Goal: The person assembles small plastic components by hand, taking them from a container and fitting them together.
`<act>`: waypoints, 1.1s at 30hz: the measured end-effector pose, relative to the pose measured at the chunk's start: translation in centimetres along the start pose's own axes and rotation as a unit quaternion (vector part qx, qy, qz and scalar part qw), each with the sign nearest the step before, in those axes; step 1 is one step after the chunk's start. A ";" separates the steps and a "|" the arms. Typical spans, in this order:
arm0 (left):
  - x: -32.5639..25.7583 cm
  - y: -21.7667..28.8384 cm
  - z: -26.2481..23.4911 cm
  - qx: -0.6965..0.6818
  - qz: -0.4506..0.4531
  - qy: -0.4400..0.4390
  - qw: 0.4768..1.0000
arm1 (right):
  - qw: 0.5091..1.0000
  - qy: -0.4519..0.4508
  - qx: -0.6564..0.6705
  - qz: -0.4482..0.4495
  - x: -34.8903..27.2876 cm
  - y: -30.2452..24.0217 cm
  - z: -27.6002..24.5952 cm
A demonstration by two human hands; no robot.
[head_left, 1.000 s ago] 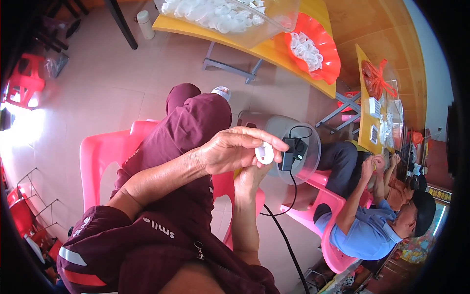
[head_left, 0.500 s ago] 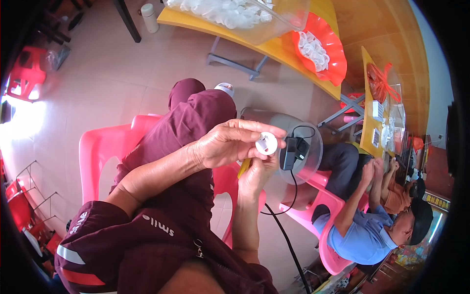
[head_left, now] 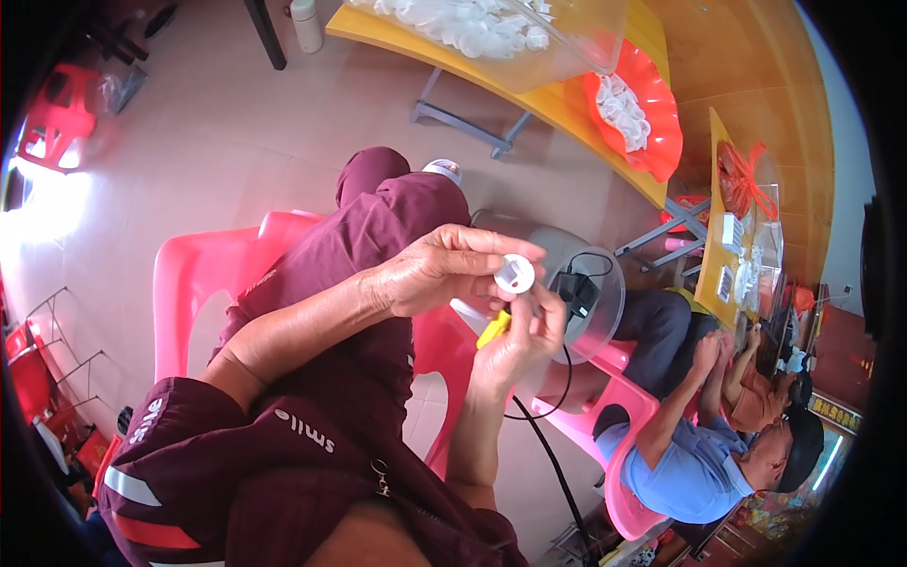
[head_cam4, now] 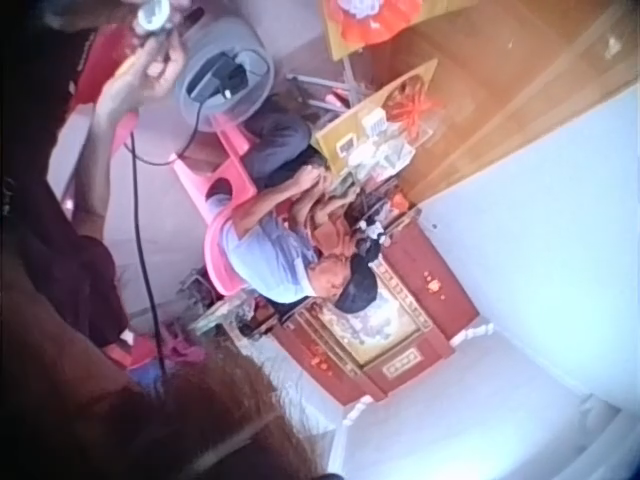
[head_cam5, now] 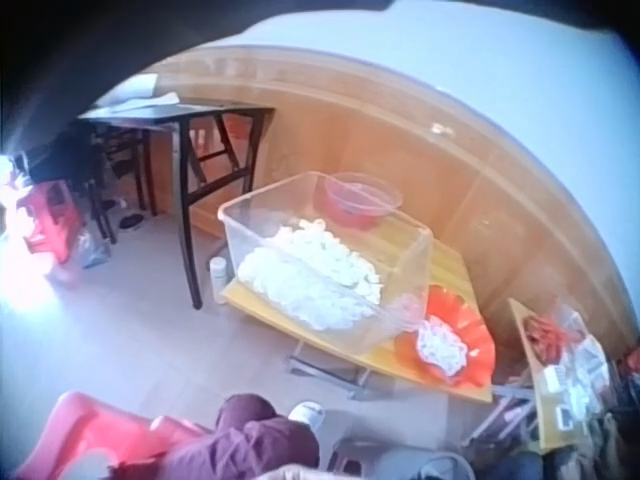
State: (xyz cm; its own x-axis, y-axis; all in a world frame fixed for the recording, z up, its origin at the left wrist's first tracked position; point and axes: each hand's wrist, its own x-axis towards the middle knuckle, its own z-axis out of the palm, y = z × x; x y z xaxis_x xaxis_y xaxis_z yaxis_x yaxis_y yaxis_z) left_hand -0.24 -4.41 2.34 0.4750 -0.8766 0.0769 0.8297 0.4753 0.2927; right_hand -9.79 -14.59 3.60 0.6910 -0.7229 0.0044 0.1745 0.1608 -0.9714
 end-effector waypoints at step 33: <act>-1.2 -0.1 -0.7 0.161 0.028 0.073 0.984 | 0.846 -0.094 -0.436 -0.293 -0.5 -3.0 1.0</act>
State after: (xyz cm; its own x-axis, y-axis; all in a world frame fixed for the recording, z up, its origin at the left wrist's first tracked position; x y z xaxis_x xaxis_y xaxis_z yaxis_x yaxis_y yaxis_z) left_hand -0.70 -3.33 1.56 0.5738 -0.8185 -0.0301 0.6770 0.4533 0.5798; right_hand -9.95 -13.99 6.78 0.7791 -0.3742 0.5030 -0.0011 -0.8031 -0.5958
